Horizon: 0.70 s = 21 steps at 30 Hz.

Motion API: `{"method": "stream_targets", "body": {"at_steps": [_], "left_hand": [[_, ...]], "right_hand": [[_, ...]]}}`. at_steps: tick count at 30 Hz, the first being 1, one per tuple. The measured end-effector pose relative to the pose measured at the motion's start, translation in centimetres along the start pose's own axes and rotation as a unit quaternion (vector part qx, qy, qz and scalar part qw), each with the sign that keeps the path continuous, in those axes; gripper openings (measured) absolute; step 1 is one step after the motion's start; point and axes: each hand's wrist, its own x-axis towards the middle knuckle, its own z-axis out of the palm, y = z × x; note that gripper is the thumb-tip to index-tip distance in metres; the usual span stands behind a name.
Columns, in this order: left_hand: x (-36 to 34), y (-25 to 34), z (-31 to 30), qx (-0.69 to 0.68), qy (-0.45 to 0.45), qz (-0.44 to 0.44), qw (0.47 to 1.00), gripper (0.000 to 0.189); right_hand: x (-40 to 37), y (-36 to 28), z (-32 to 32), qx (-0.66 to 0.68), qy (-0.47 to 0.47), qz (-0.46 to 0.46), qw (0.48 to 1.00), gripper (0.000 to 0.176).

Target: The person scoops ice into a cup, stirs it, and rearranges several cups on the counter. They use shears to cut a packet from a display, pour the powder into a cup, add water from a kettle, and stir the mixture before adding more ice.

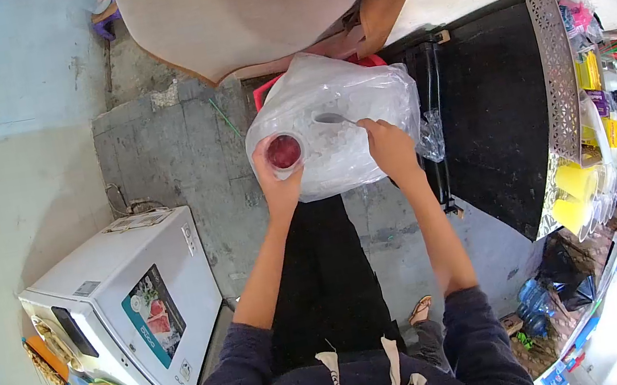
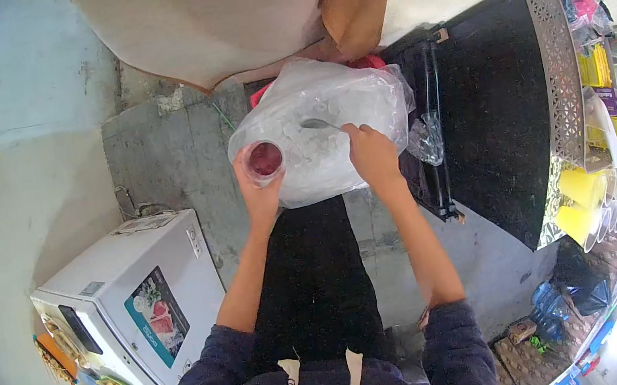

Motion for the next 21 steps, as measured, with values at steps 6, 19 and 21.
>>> {"method": "stream_targets", "body": {"at_steps": [6, 19, 21], "left_hand": [[0.6, 1.6, -0.2, 0.018, 0.001, -0.005, 1.0, 0.066], [0.7, 1.2, -0.8, 0.01, -0.018, -0.011, 1.0, 0.071], [0.8, 1.2, -0.7, 0.003, -0.02, -0.013, 1.0, 0.071]], "right_hand": [[3.8, 2.2, 8.0, -0.112, -0.029, -0.014, 0.993, 0.031], [3.0, 2.8, 10.2, -0.029, -0.114, -0.092, 0.989, 0.024], [3.1, 2.7, 10.1, 0.015, -0.123, -0.07, 0.99, 0.023]]}}
